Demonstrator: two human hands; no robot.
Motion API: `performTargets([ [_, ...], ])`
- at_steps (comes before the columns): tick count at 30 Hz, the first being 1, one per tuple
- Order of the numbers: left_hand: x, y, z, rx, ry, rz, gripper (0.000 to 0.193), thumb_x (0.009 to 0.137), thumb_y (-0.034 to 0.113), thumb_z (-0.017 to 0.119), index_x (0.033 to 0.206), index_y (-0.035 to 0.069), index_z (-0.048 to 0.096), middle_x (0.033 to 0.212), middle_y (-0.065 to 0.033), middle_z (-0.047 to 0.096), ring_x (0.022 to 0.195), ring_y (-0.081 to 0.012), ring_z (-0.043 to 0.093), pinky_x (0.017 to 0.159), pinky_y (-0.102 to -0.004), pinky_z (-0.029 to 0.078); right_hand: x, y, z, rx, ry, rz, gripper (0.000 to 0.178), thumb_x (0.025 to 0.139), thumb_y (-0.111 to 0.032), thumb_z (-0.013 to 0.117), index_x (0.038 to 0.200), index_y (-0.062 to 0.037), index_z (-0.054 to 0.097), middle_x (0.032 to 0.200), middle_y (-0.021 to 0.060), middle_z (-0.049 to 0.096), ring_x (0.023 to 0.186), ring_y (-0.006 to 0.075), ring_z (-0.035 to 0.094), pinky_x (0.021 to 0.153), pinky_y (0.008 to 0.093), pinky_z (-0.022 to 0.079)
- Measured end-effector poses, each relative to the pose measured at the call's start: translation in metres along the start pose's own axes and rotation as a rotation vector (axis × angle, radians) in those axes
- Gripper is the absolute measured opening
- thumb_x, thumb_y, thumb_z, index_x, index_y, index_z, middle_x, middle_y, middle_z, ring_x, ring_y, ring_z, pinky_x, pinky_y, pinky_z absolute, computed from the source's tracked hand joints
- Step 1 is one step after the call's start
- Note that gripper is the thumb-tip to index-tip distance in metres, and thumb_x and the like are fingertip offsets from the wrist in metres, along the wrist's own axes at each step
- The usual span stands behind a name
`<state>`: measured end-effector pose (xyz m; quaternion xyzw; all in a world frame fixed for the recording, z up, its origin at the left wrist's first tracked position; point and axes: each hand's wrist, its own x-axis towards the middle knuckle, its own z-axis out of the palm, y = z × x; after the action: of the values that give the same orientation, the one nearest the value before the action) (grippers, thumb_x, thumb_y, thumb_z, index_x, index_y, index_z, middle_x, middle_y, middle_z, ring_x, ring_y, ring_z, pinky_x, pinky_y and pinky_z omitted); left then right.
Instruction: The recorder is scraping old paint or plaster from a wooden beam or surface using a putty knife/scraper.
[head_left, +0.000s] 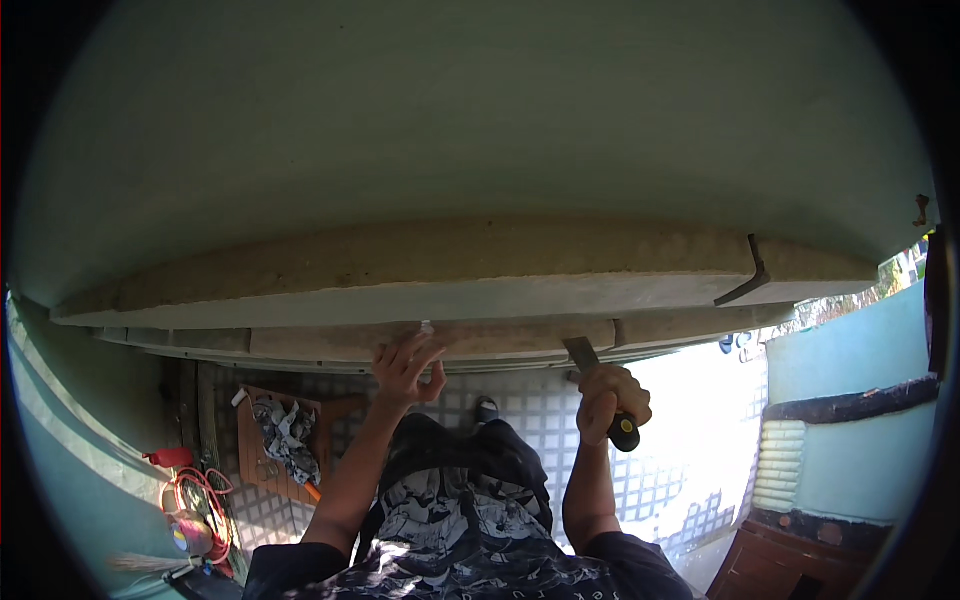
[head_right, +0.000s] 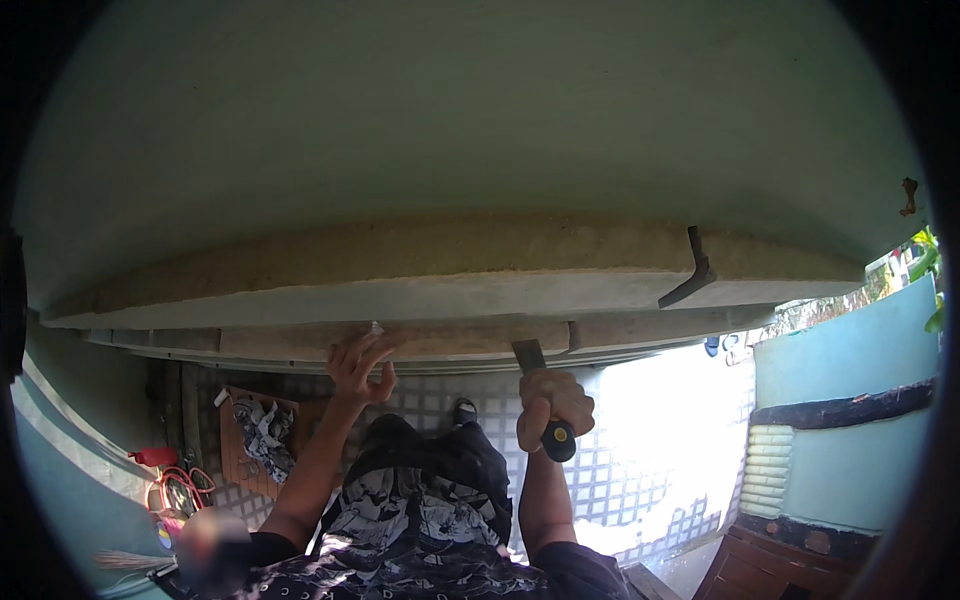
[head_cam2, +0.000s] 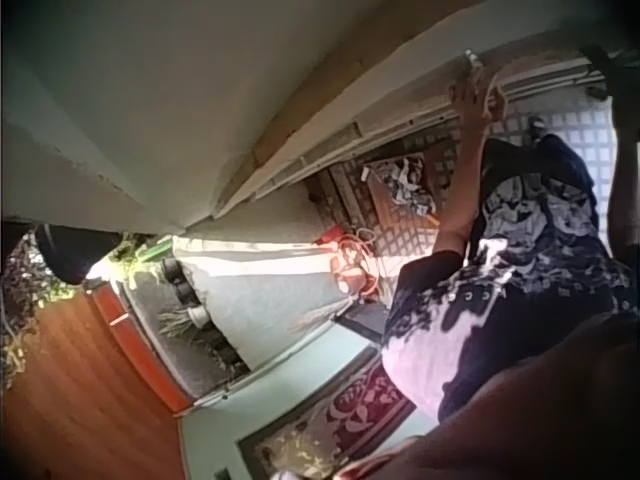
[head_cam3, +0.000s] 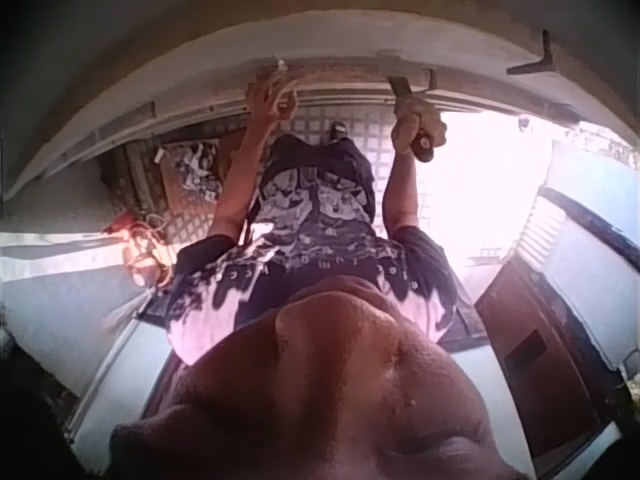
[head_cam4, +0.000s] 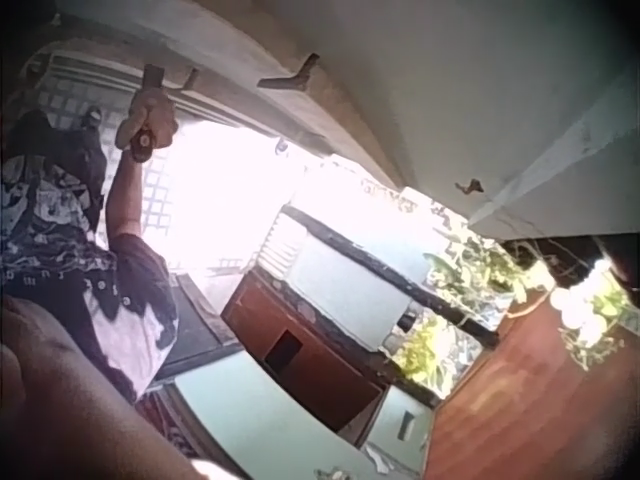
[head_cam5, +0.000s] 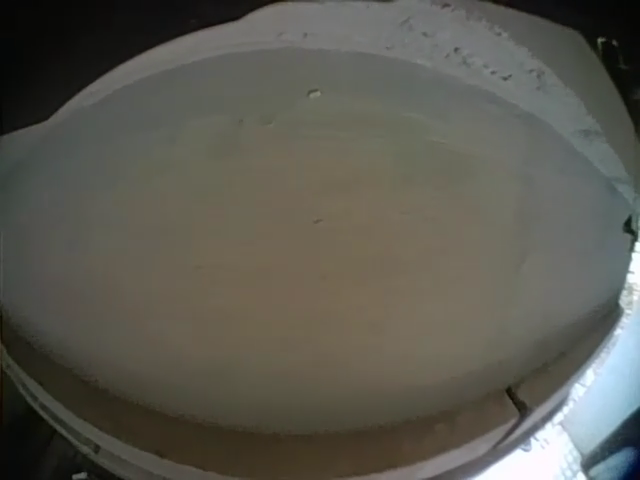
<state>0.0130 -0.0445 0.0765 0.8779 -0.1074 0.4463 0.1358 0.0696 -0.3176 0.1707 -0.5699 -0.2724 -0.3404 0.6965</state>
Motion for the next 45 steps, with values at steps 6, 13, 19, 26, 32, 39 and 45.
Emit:
performTargets([
  [6,-0.001,0.0,0.002,0.021,-0.021,-0.008,0.037,0.07,0.019,0.063,0.105,0.025,0.071,0.106,0.0004,0.069,0.086,-0.0197,0.063,0.068,-0.0342,0.039,-0.006,0.014,-0.002,0.073,0.058,-0.088,0.036,0.091,-0.009,0.053,0.058,-0.0076,0.037,0.046,0.0041,0.046,0.038,0.0172,0.048,0.04,0.0295,0.044],
  [13,0.001,0.002,-0.001,-0.001,-0.019,-0.013,0.037,0.07,0.019,0.063,0.106,0.024,0.07,0.11,-0.0003,0.068,0.087,-0.0205,0.064,0.071,-0.0357,0.04,-0.004,0.007,-0.005,0.021,0.033,-0.124,0.035,0.09,-0.004,0.048,0.058,-0.0109,0.035,0.046,0.0012,0.041,0.038,0.0121,0.04,0.038,0.0253,0.034],
  [19,0.004,-0.001,-0.003,-0.027,0.004,-0.057,0.036,0.07,0.018,0.063,0.105,0.022,0.07,0.112,-0.0013,0.068,0.09,-0.0204,0.065,0.072,-0.0347,0.043,0.02,-0.037,0.009,0.028,0.069,-0.125,0.037,0.087,-0.003,0.046,0.054,-0.012,0.032,0.046,0.0018,0.042,0.038,0.0127,0.042,0.046,0.0253,0.041],
  [26,0.006,0.002,-0.012,-0.179,0.002,-0.148,0.033,0.074,0.012,0.063,0.106,0.015,0.068,0.112,-0.0044,0.068,0.098,-0.024,0.067,0.076,-0.0359,0.05,0.006,0.012,-0.001,0.053,0.018,-0.102,0.036,0.092,-0.003,0.047,0.059,-0.0104,0.034,0.047,0.0019,0.041,0.04,0.0122,0.043,0.039,0.0252,0.034],
  [32,-0.012,0.0,-0.035,-0.21,0.137,-0.271,0.022,0.083,0.009,0.062,0.105,0.008,0.064,0.115,-0.0113,0.065,0.106,-0.0303,0.062,0.086,-0.0405,0.049,0.006,-0.012,0.019,0.037,-0.033,-0.08,0.034,0.087,-0.002,0.049,0.057,-0.0096,0.036,0.047,0.0026,0.041,0.039,0.0133,0.041,0.039,0.0245,0.035],
  [39,-0.045,-0.023,-0.076,0.079,0.216,-0.451,0.033,0.087,0.009,0.059,0.12,0.008,0.057,0.126,-0.0142,0.058,0.12,-0.0339,0.051,0.101,-0.0459,0.037,0.013,-0.028,0.032,0.239,-0.095,-0.074,0.028,0.089,-0.002,0.048,0.065,-0.0092,0.034,0.05,0.0022,0.043,0.043,0.0126,0.042,0.042,0.0259,0.033],
  [45,-0.032,-0.022,-0.097,0.22,0.206,-0.654,0.057,0.084,0.007,0.06,0.139,0.004,0.045,0.143,-0.017,0.048,0.133,-0.037,0.043,0.109,-0.0489,0.031,-0.002,-0.006,0.058,0.361,-0.066,0.055,0.035,0.094,-0.006,0.049,0.061,-0.0076,0.037,0.05,0.0005,0.04,0.04,0.0102,0.036,0.038,0.0245,0.03],
])
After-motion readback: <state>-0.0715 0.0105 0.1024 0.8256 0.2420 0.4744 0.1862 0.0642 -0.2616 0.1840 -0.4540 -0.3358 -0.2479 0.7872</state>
